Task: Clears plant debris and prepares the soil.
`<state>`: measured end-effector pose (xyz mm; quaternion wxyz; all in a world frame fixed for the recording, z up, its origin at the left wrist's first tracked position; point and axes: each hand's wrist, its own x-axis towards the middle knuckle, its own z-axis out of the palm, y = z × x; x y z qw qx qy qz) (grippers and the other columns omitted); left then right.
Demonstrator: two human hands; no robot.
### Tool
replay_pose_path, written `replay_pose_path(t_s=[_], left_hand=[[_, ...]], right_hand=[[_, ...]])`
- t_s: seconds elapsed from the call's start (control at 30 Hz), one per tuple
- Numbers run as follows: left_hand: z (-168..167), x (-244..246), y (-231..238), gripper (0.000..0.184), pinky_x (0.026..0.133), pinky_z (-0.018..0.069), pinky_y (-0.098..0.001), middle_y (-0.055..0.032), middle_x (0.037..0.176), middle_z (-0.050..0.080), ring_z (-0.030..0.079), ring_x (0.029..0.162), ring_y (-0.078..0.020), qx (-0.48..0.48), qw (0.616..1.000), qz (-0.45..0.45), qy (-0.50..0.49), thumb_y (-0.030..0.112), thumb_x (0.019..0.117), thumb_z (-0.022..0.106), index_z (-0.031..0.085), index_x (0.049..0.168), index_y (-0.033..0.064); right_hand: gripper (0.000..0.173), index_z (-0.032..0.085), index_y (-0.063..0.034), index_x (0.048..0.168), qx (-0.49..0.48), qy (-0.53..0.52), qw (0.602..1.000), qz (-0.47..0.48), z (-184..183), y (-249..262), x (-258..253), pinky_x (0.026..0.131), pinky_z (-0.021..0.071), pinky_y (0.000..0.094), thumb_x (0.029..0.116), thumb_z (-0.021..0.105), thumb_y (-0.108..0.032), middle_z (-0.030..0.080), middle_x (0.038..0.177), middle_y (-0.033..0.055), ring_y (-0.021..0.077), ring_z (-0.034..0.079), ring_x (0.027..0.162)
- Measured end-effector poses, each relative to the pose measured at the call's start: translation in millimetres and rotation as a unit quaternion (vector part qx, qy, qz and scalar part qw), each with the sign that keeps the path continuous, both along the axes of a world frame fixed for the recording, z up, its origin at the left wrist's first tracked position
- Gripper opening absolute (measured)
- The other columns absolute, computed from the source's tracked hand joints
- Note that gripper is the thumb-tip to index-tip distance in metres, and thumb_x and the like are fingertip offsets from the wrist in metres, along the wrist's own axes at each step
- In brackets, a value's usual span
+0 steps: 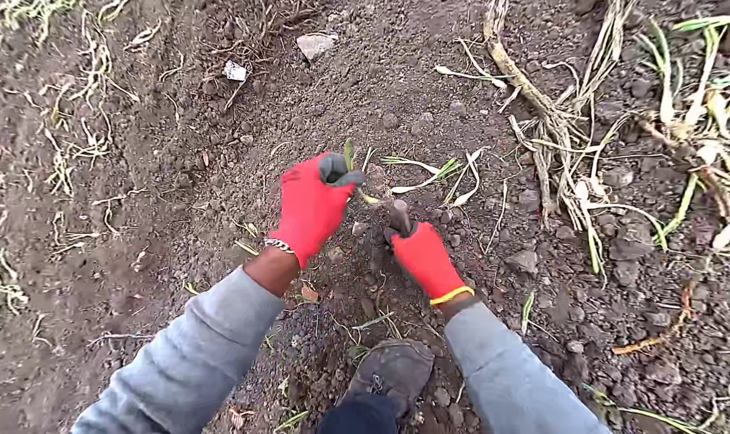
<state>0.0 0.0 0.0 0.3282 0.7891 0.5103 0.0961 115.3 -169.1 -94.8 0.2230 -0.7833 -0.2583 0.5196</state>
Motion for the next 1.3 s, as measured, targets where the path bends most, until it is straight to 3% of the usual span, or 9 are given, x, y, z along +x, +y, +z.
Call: replay_pose_path(t_s=[0.17,0.27,0.37,0.53,0.6,0.83,1.0,1.13,1.3], left_hand=[[-102.3,6.7,-74.3,0.026,0.091,0.0558,-0.0581,-0.0113,0.107,0.074,0.071,0.105,-0.0308,-0.102,0.957,-0.206,0.177,0.036,0.0999,0.064,0.073,0.112,0.0142],[-89.1,-32.1,-66.9,0.038,0.094,0.0576,-0.0546,-0.0134,0.119,0.073,0.072,0.108,-0.0305,-0.027,0.984,-0.118,0.132,0.039,0.1009,0.065,0.072,0.126,0.0119],[-73.3,-58.2,-15.8,0.050,0.089,0.0553,-0.0634,-0.0204,0.122,0.069,0.069,0.108,-0.0406,-0.009,0.975,-0.015,0.222,0.040,0.0977,0.070,0.061,0.138,0.0107],[-92.0,-102.0,-22.4,0.032,0.092,0.0556,-0.0592,-0.0124,0.112,0.074,0.071,0.106,-0.0317,-0.051,0.977,-0.037,0.204,0.028,0.1022,0.059,0.069,0.131,0.0171],[-66.2,-113.2,-18.0,0.033,0.095,0.0534,-0.0603,-0.0170,0.113,0.074,0.071,0.108,-0.0355,-0.030,0.984,-0.046,0.170,0.026,0.1044,0.059,0.070,0.133,0.0133],[9.8,-48.5,28.4,0.017,0.079,0.0561,-0.0585,-0.0134,0.102,0.071,0.070,0.095,-0.0341,0.058,0.966,-0.135,0.210,0.027,0.0970,0.066,0.075,0.104,0.0151],[-84.0,-28.0,-23.4,0.030,0.080,0.0578,-0.0574,-0.0181,0.116,0.068,0.069,0.100,-0.0375,-0.101,0.904,-0.303,0.283,0.032,0.1004,0.063,0.069,0.118,0.0081],[-60.2,-9.4,24.1,0.049,0.077,0.0574,-0.0594,-0.0192,0.114,0.068,0.070,0.098,-0.0385,-0.053,0.956,-0.138,0.253,0.053,0.0995,0.060,0.069,0.119,0.0085],[-79.1,-31.4,30.6,0.024,0.088,0.0569,-0.0554,-0.0145,0.106,0.070,0.069,0.102,-0.0323,-0.109,0.976,-0.140,0.126,0.031,0.0992,0.066,0.075,0.104,0.0095]], right_hand=[[0.028,0.071,-0.0145,0.105,0.103,-0.084,0.986,-0.100,62.2,-55.0,24.4,0.054,0.0548,0.0435,0.0965,0.066,-0.041,0.066,0.075,0.0022,0.0162,0.063,0.060],[0.031,0.072,-0.0130,0.112,0.121,-0.123,0.982,-0.074,71.2,-88.5,27.3,0.069,0.0610,0.0366,0.0924,0.065,-0.036,0.073,0.090,-0.0010,0.0089,0.070,0.076],[0.027,0.070,-0.0058,0.105,0.022,-0.102,0.994,-0.010,38.2,-79.2,24.0,0.072,0.0540,0.0520,0.0946,0.067,-0.031,0.068,0.083,0.0097,0.0242,0.067,0.077],[0.021,0.068,-0.0172,0.114,0.257,-0.065,0.962,-0.060,146.3,-9.7,66.8,0.037,0.0460,0.0294,0.1008,0.063,-0.033,0.062,0.069,-0.0020,0.0096,0.051,0.044],[0.013,0.067,-0.0089,0.092,0.359,-0.040,0.928,-0.095,180.7,21.5,72.1,0.039,0.0397,0.0194,0.1003,0.059,-0.015,0.060,0.060,-0.0009,0.0045,0.049,0.043],[0.030,0.067,-0.0074,0.106,0.099,-0.086,0.990,0.048,3.5,55.8,-30.9,0.058,0.0521,0.0583,0.0985,0.065,-0.037,0.065,0.081,0.0150,0.0323,0.064,0.068],[0.024,0.071,-0.0115,0.112,0.165,-0.117,0.976,-0.077,70.5,-19.5,1.7,0.058,0.0588,0.0314,0.0940,0.065,-0.026,0.071,0.082,-0.0020,0.0075,0.065,0.064],[0.033,0.073,-0.0092,0.112,0.034,-0.131,0.991,0.001,36.0,-27.3,2.5,0.081,0.0588,0.0446,0.0935,0.066,-0.036,0.073,0.092,0.0043,0.0155,0.071,0.086],[0.019,0.066,-0.0191,0.112,0.224,-0.085,0.971,-0.009,151.1,64.6,49.8,0.040,0.0463,0.0295,0.0990,0.064,-0.033,0.067,0.076,-0.0037,0.0090,0.052,0.047]])
